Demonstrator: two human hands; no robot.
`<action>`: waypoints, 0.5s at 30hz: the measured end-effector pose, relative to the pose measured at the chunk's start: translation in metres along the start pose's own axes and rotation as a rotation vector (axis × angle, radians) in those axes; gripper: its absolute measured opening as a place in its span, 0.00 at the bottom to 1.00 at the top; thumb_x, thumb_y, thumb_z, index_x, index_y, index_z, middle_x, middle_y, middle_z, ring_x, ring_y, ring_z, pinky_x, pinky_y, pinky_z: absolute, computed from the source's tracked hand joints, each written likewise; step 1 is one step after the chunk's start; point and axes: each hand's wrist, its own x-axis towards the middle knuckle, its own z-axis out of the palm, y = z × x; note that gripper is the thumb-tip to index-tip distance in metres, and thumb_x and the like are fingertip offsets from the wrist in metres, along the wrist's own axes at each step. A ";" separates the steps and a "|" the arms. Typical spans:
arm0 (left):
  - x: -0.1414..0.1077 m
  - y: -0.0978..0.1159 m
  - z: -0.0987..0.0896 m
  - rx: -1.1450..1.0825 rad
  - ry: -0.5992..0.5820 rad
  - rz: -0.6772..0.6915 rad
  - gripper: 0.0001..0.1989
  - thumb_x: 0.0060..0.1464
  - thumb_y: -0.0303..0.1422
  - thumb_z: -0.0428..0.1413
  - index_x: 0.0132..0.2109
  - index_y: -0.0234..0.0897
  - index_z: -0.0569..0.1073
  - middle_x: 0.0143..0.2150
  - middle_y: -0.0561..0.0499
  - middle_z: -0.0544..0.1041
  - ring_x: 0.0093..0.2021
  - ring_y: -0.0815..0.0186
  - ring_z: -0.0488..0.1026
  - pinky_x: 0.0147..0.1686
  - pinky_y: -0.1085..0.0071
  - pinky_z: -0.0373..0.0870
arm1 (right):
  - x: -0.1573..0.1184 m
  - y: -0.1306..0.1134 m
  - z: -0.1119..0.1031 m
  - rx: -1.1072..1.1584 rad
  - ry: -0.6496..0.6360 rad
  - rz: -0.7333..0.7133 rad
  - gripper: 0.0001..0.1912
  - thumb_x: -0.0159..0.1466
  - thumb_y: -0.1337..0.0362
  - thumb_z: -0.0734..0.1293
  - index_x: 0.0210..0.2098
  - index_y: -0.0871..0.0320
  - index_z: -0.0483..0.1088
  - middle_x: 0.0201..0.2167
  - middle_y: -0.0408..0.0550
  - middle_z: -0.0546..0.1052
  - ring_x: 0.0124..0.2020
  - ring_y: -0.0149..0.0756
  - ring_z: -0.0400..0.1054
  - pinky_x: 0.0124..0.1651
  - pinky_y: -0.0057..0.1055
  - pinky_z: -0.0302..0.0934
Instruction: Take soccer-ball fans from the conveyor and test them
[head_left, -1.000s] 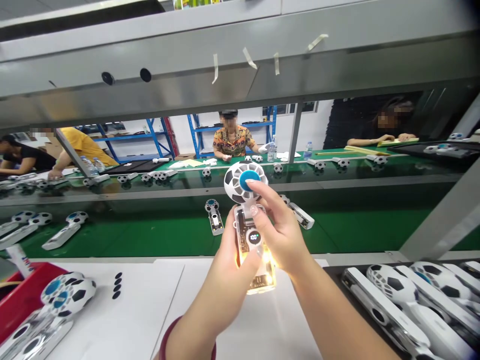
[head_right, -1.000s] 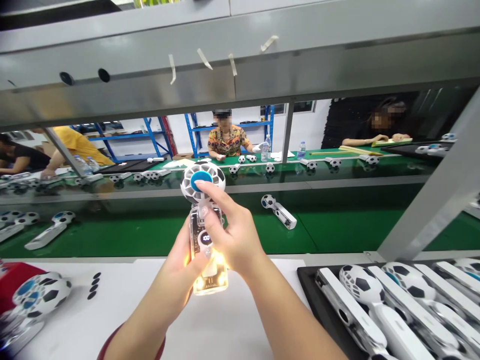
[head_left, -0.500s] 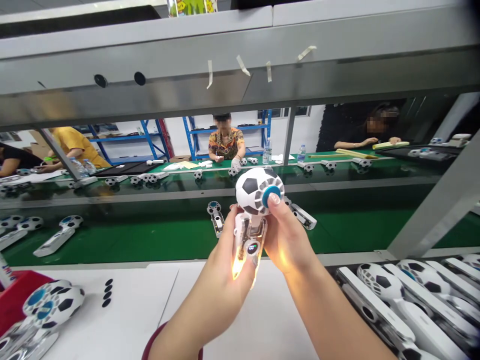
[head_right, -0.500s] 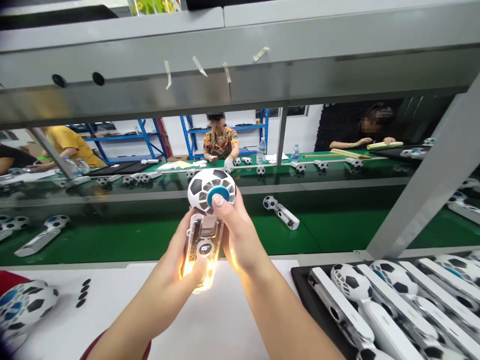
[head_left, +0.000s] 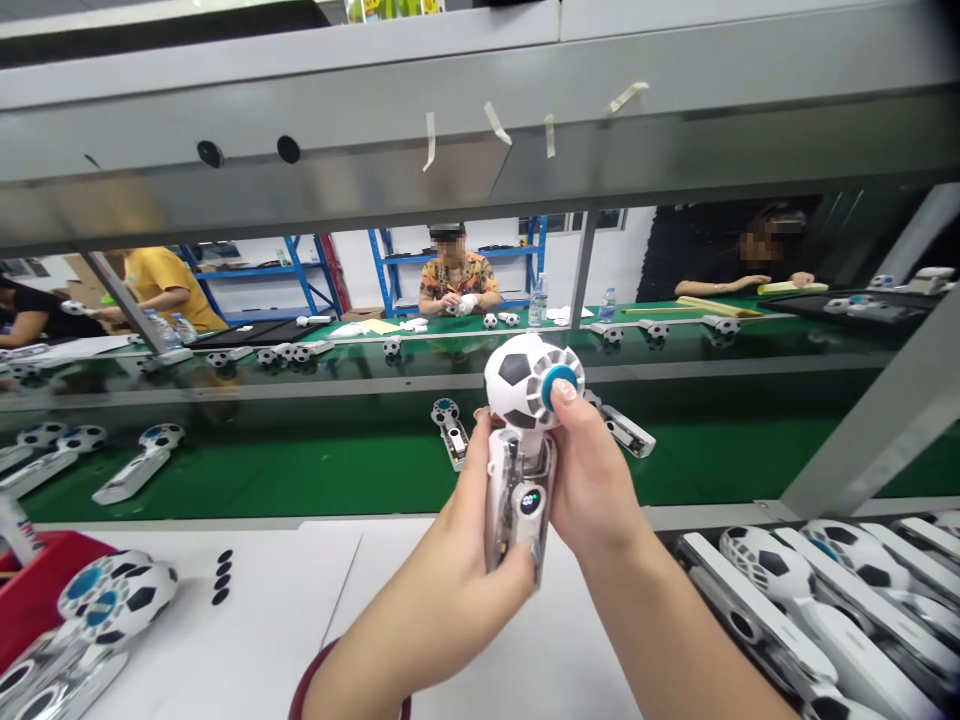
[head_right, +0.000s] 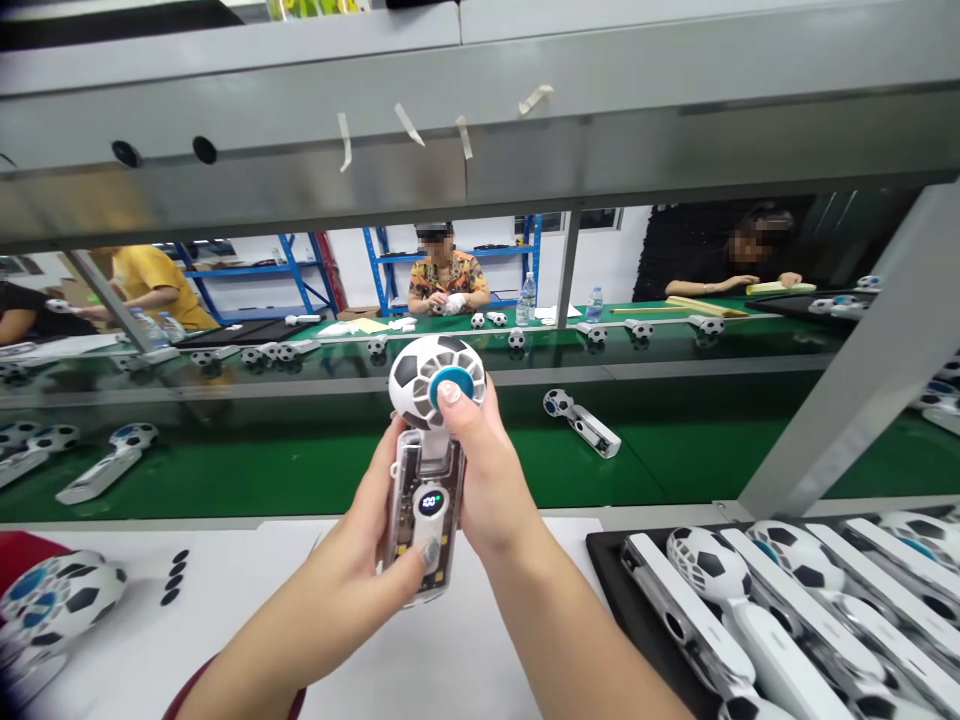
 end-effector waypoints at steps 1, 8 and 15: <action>0.000 0.000 0.000 -0.002 0.006 0.005 0.39 0.57 0.31 0.48 0.65 0.50 0.30 0.67 0.51 0.45 0.63 0.54 0.52 0.58 0.59 0.58 | 0.000 0.000 0.000 -0.004 0.000 0.005 0.28 0.55 0.48 0.65 0.51 0.53 0.59 0.40 0.46 0.73 0.42 0.43 0.69 0.46 0.39 0.64; 0.000 -0.006 0.000 0.017 0.084 0.120 0.36 0.57 0.33 0.49 0.65 0.49 0.37 0.67 0.52 0.45 0.65 0.54 0.46 0.62 0.57 0.48 | 0.001 -0.002 -0.008 -0.135 -0.082 0.001 0.30 0.57 0.45 0.62 0.54 0.52 0.57 0.46 0.49 0.71 0.48 0.45 0.66 0.47 0.40 0.63; -0.003 0.002 -0.011 -0.122 0.211 0.081 0.35 0.57 0.34 0.50 0.65 0.51 0.40 0.66 0.51 0.50 0.62 0.54 0.54 0.57 0.61 0.60 | 0.004 0.001 -0.012 -0.227 -0.407 0.190 0.21 0.60 0.55 0.65 0.52 0.49 0.61 0.45 0.44 0.70 0.45 0.37 0.66 0.46 0.33 0.62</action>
